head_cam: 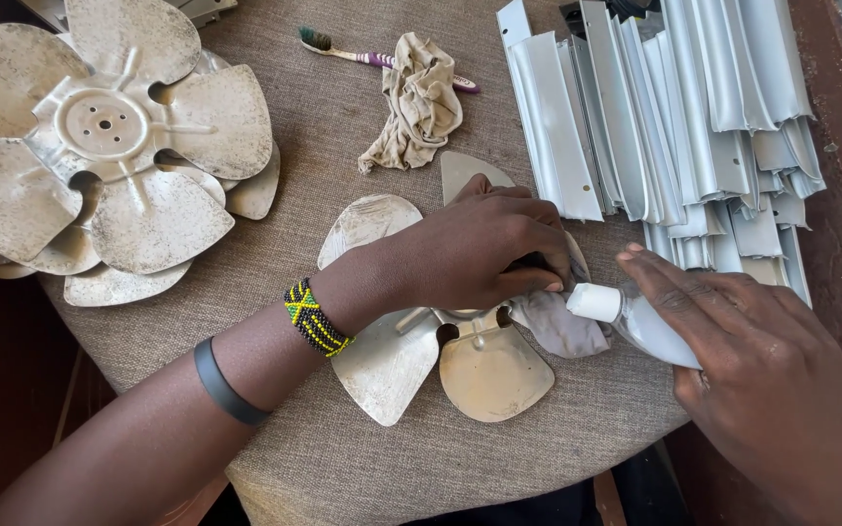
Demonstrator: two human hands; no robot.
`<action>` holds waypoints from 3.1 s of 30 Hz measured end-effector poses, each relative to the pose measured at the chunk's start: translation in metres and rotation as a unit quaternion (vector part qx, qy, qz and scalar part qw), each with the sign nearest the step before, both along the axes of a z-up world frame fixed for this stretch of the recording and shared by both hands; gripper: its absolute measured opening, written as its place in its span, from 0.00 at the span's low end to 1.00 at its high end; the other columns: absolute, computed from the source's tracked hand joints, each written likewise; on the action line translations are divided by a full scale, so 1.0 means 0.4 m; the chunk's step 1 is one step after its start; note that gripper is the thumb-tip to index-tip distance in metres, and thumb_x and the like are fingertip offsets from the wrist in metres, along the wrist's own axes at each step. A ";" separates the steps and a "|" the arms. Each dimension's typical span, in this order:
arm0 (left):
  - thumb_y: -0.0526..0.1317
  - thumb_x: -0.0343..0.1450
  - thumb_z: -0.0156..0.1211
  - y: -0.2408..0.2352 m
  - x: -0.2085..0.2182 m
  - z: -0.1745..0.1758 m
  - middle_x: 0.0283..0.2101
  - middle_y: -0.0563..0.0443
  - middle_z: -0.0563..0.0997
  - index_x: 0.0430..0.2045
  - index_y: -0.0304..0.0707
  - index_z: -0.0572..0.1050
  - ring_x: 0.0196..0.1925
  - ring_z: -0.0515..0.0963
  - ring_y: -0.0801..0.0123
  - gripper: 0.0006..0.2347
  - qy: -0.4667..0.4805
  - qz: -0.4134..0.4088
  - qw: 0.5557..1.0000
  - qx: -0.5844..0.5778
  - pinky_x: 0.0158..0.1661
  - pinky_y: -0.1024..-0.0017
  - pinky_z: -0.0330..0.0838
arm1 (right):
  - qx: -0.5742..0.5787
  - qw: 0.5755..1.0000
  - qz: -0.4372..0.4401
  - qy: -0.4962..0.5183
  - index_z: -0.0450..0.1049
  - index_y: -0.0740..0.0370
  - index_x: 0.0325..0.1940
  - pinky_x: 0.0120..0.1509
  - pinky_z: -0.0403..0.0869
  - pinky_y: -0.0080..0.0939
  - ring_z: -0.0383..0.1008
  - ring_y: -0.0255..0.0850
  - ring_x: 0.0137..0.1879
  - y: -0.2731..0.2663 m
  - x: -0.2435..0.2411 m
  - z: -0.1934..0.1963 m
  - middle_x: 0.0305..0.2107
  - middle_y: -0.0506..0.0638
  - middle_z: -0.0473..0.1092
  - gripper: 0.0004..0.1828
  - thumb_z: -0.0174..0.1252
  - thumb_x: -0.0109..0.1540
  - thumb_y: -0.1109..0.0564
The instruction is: Cleaning metal fan blades by applying a liquid cleaner and wiping them with a cloth.
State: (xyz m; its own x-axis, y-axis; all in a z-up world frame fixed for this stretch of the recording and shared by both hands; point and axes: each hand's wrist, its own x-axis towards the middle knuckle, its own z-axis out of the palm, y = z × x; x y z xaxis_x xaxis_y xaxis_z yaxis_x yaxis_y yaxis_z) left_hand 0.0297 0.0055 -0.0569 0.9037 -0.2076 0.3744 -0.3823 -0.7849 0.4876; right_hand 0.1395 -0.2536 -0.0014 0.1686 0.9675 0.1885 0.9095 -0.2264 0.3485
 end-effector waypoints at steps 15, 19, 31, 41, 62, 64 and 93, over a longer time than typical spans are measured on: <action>0.47 0.74 0.57 -0.001 0.005 -0.001 0.41 0.60 0.81 0.34 0.57 0.81 0.47 0.77 0.62 0.06 0.019 0.005 1.000 0.002 0.42 0.57 0.59 | -0.026 0.993 0.036 -0.113 0.66 0.40 0.79 0.58 0.75 0.42 0.77 0.36 0.58 0.016 0.011 0.039 0.63 0.28 0.74 0.53 0.54 0.47 0.62; 0.47 0.74 0.57 -0.001 0.005 -0.004 0.42 0.60 0.82 0.36 0.57 0.81 0.49 0.77 0.62 0.05 0.020 0.006 1.000 0.001 0.42 0.56 0.58 | -0.021 0.997 0.050 -0.052 0.65 0.45 0.79 0.62 0.73 0.45 0.76 0.41 0.60 0.012 0.019 0.030 0.65 0.33 0.73 0.53 0.51 0.46 0.65; 0.47 0.74 0.57 -0.001 0.010 -0.016 0.42 0.59 0.81 0.36 0.57 0.80 0.48 0.77 0.61 0.05 -0.010 0.009 1.000 0.009 0.42 0.56 0.59 | -0.022 0.994 0.105 -0.028 0.69 0.55 0.76 0.70 0.71 0.43 0.75 0.44 0.62 0.030 0.024 0.049 0.68 0.42 0.72 0.50 0.52 0.46 0.71; 0.46 0.73 0.58 -0.002 0.013 -0.018 0.40 0.60 0.82 0.35 0.58 0.81 0.46 0.78 0.60 0.04 -0.004 0.011 1.000 0.000 0.41 0.54 0.60 | -0.049 0.989 0.135 0.019 0.64 0.58 0.76 0.69 0.71 0.46 0.73 0.37 0.64 0.048 0.029 0.058 0.70 0.47 0.68 0.50 0.50 0.46 0.72; 0.45 0.73 0.59 -0.001 0.015 -0.024 0.40 0.61 0.81 0.34 0.59 0.81 0.47 0.78 0.60 0.04 -0.003 0.012 1.000 -0.001 0.41 0.54 0.58 | -0.052 0.988 0.121 0.078 0.62 0.54 0.77 0.72 0.67 0.52 0.70 0.46 0.66 0.038 0.046 0.053 0.71 0.47 0.65 0.52 0.49 0.46 0.72; 0.45 0.72 0.59 -0.001 0.016 -0.027 0.40 0.61 0.82 0.34 0.59 0.81 0.47 0.78 0.60 0.04 -0.011 0.010 1.000 -0.006 0.41 0.54 0.59 | -0.045 0.989 0.106 0.088 0.62 0.51 0.77 0.74 0.66 0.53 0.70 0.50 0.65 0.038 0.043 0.052 0.71 0.46 0.66 0.53 0.49 0.45 0.72; 0.46 0.73 0.59 -0.003 0.020 -0.042 0.36 0.58 0.78 0.32 0.57 0.77 0.43 0.77 0.60 0.02 -0.021 0.023 1.000 0.002 0.42 0.54 0.59 | -0.024 0.977 0.154 0.145 0.73 0.70 0.65 0.62 0.76 0.48 0.79 0.47 0.60 0.041 0.088 0.033 0.60 0.56 0.75 0.31 0.61 0.55 0.71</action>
State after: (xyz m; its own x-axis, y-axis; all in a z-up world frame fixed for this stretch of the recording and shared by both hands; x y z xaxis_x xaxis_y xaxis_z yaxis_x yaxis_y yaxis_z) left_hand 0.0378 0.0044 -0.0736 0.8961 -0.1673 0.4110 -0.3654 -0.8038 0.4694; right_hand 0.1746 -0.2373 0.0117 -0.0929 0.9873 0.1292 0.9940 0.0843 0.0704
